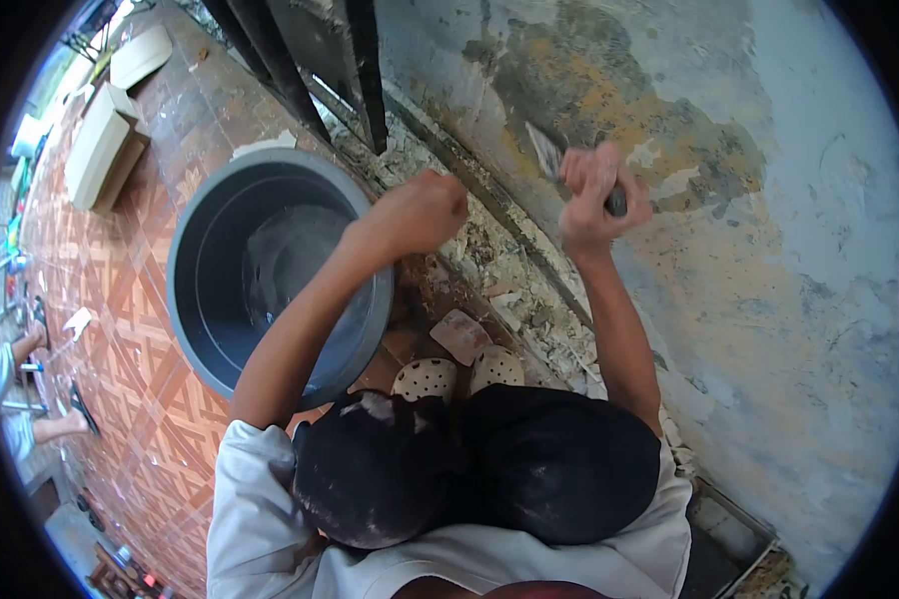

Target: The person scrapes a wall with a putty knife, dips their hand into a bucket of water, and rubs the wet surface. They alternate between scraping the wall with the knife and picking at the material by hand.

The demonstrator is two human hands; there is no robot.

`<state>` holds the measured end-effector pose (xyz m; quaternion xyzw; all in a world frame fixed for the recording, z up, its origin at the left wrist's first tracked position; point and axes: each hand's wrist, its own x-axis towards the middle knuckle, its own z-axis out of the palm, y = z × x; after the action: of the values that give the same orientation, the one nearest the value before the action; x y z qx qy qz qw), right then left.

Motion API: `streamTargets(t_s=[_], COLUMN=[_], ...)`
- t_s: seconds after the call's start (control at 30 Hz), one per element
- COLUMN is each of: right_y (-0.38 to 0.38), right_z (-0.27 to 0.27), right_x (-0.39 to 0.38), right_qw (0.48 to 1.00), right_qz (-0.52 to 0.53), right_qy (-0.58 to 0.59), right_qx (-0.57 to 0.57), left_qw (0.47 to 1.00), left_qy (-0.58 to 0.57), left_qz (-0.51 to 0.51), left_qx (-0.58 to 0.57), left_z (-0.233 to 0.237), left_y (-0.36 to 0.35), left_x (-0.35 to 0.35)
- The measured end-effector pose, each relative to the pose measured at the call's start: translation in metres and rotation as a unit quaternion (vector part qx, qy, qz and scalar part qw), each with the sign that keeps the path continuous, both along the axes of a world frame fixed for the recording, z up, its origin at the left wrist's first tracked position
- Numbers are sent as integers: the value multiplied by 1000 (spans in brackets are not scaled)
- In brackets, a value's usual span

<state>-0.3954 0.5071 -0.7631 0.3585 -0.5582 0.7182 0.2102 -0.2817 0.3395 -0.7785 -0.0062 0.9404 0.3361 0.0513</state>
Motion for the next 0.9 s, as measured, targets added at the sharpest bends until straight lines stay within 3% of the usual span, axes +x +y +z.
streamTargets(t_s=[0.13,0.23,0.33,0.43,0.47,0.57,0.6,0.7,0.8,0.9], right_y=[-45,-60,-54,-44,-45,-41,-38,-41,-40,-48], right_z=[-3,-13,-11,-26,-31,-22,-23,-48,-20,-40], right_x=[-28,-33,-25,-33,-34,-13,-5,-20,18,-2], right_qw=[998,991,992,997,993,980,985,941,933,927], right_qz=[40,-77,-47,-15,-43,-79,-71,-113,-67,-60], right_qy=[-54,29,91,-8,-2,112,81,131,232,286], right_qx=[-19,104,76,70,114,147,135,290,268,237], left_qw=[999,998,999,998,999,995,991,992,989,992], left_qy=[-12,14,-22,-29,-16,-58,-85,-60,-92,-55], left_qz=[9,29,-2,-45,-48,-84,-103,-112,-116,-108], left_qx=[-33,56,49,28,10,-12,-13,-3,-4,29], left_z=[7,-10,-15,-20,-21,-15,-13,-18,-12,-14], left_y=[35,46,45,50,50,47,47,48,47,46], left_x=[31,46,49,53,54,56,57,65,62,64])
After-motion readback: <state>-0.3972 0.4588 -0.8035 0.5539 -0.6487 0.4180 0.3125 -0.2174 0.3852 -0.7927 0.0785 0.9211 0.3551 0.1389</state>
